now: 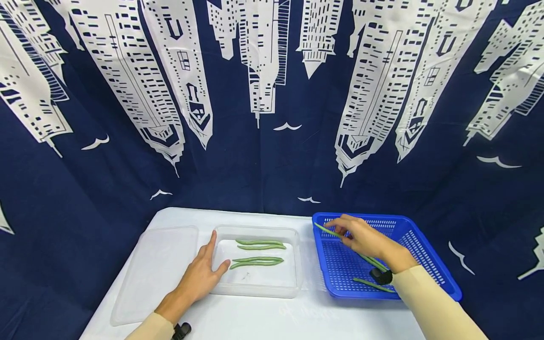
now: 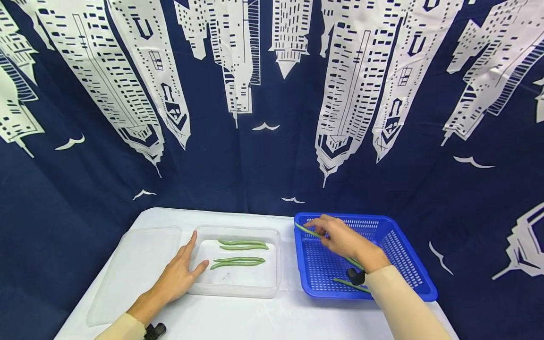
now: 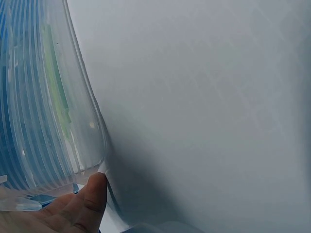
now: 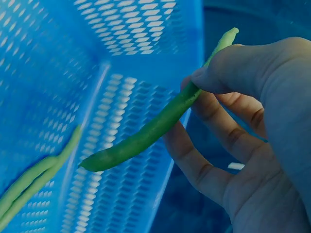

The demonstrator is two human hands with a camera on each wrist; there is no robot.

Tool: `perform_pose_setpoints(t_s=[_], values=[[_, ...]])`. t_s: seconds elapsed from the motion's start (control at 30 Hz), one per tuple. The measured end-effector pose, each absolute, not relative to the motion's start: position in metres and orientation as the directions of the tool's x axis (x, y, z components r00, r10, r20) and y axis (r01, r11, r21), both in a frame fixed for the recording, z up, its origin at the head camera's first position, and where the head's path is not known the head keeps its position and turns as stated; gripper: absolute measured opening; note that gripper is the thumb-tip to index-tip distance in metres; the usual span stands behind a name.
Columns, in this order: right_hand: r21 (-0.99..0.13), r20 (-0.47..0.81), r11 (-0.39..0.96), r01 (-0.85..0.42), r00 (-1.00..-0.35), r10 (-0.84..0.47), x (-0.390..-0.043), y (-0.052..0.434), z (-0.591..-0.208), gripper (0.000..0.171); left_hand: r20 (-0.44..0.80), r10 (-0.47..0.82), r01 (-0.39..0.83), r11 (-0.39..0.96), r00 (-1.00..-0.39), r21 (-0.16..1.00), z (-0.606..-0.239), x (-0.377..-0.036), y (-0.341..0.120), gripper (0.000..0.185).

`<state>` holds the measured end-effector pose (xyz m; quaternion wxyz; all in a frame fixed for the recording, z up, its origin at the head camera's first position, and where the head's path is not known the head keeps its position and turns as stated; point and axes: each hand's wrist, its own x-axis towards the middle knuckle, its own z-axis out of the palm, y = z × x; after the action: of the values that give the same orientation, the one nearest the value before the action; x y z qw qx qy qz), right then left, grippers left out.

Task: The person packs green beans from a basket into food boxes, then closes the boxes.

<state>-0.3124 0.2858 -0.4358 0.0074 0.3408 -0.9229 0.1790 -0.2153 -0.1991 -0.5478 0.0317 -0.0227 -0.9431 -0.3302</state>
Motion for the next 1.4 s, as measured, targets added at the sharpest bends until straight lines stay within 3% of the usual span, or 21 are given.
perform_pose_setpoints(t_s=[0.37, 1.03, 1.4], values=[[-0.296, 0.169, 0.634, -0.714, -0.693, -0.701, -0.311, 0.249, -0.424, 0.053, 0.078, 0.021, 0.065, 0.777, -0.997, 0.626, -0.548, -0.215, -0.197, 0.102], [-0.275, 0.203, 0.424, -0.863, -0.484, -0.851, -0.321, 0.161, -0.422, 0.046, 0.084, 0.025, 0.072, 0.781, -0.996, 0.621, -0.549, -0.212, -0.198, 0.101], [-0.297, 0.15, 0.401, -0.867, -0.457, -0.877, -0.329, 0.12, -0.425, 0.044, 0.09, 0.03, 0.079, 0.783, -0.995, 0.617, -0.545, -0.214, -0.198, 0.1]])
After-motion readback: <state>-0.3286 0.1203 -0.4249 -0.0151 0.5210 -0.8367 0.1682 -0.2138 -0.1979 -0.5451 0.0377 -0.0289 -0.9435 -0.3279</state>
